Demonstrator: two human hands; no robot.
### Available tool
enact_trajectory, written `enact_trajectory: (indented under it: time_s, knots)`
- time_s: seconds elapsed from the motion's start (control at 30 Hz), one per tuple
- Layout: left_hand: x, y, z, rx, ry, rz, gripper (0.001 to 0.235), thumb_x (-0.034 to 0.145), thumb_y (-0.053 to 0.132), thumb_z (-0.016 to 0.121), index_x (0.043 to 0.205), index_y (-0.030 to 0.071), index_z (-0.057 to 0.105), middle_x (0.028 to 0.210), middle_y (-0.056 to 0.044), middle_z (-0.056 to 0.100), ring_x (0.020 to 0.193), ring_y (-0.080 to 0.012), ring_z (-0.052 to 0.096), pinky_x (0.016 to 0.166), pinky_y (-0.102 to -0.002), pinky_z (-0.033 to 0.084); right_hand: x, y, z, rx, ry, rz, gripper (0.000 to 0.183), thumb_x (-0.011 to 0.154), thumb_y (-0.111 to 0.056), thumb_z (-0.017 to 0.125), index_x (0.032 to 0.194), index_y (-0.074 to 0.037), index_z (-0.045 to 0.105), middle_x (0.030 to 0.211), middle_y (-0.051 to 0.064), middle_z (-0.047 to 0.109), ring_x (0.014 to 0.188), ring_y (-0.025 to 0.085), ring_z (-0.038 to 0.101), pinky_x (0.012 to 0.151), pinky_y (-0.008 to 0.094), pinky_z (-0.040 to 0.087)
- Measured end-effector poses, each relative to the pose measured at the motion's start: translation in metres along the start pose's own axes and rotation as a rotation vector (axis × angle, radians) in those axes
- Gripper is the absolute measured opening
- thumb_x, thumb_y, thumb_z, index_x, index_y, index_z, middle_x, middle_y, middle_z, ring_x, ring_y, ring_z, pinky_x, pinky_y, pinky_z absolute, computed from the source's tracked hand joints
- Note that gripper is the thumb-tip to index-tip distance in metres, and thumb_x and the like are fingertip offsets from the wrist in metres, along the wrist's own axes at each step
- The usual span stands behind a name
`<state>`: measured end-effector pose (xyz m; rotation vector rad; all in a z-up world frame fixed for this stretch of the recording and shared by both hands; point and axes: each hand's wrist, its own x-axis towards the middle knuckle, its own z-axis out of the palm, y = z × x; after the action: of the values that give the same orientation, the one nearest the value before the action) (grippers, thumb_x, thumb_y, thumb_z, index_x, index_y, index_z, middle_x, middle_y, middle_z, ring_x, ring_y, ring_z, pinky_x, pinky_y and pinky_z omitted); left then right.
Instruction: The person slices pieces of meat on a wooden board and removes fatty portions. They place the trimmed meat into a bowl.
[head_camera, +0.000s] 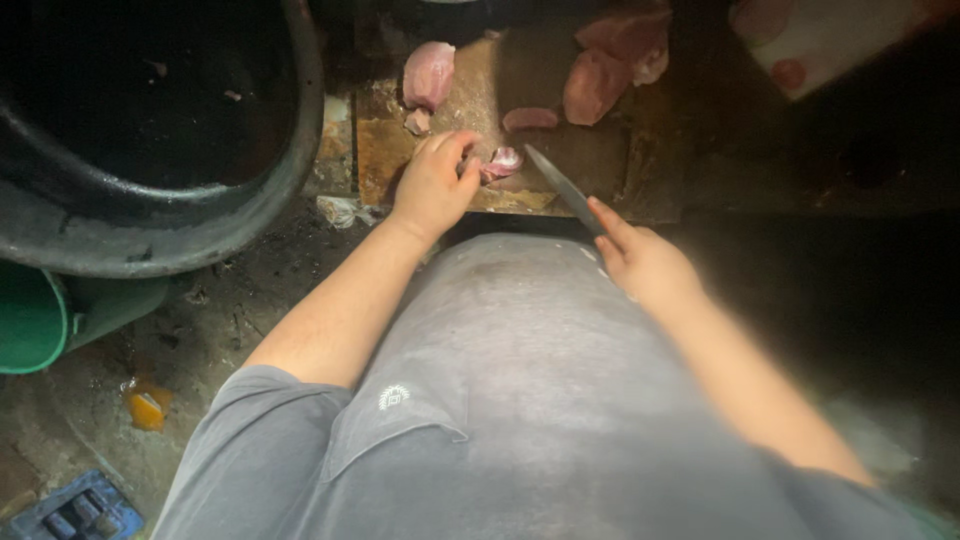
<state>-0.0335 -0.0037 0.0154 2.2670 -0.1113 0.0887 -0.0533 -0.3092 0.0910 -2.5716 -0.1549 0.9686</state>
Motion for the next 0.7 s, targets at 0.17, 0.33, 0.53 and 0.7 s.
enact_trajectory:
  time_s: [0.17,0.33,0.53,0.7]
  knots:
    - [0.005,0.010,0.012,0.099,-0.090,-0.013,0.020,0.092,0.026,0.073,0.100,0.008,0.076,0.104,-0.012,0.068,0.106,-0.0360,0.061,0.092,-0.045,0.050,0.013,-0.007,0.006,-0.036,-0.054,-0.023,0.059,0.101,-0.035,0.056,0.157,-0.045,0.038,0.091,0.018,0.069,0.078,0.032,0.071,0.073,0.045,0.056]
    - [0.005,0.012,0.016,0.113,-0.076,0.038,0.015,0.092,0.022,0.072,0.096,0.009,0.076,0.103,-0.009,0.069,0.103,-0.0332,0.062,0.090,-0.044,0.052,0.020,-0.011,0.009,-0.036,-0.056,-0.074,0.061,0.100,-0.033,0.058,0.157,-0.043,0.038,0.089,0.020,0.069,0.078,0.035,0.071,0.073,0.046,0.056]
    - [0.008,0.004,0.021,0.130,-0.088,0.072,0.010,0.091,0.018,0.073,0.096,0.009,0.076,0.102,-0.008,0.068,0.101,-0.0327,0.062,0.089,-0.043,0.053,0.046,-0.035,0.012,0.005,0.023,-0.166,0.058,0.101,-0.028,0.056,0.157,-0.037,0.040,0.098,0.023,0.071,0.085,0.041,0.070,0.077,0.049,0.055]
    - [0.007,0.007,0.022,0.166,-0.039,0.078,0.010,0.086,0.018,0.074,0.092,0.010,0.076,0.099,-0.007,0.068,0.098,-0.0342,0.062,0.086,-0.044,0.053,0.066,-0.063,0.009,0.017,0.028,-0.212,0.058,0.102,-0.026,0.054,0.157,-0.037,0.039,0.098,0.025,0.070,0.085,0.042,0.068,0.077,0.050,0.054]
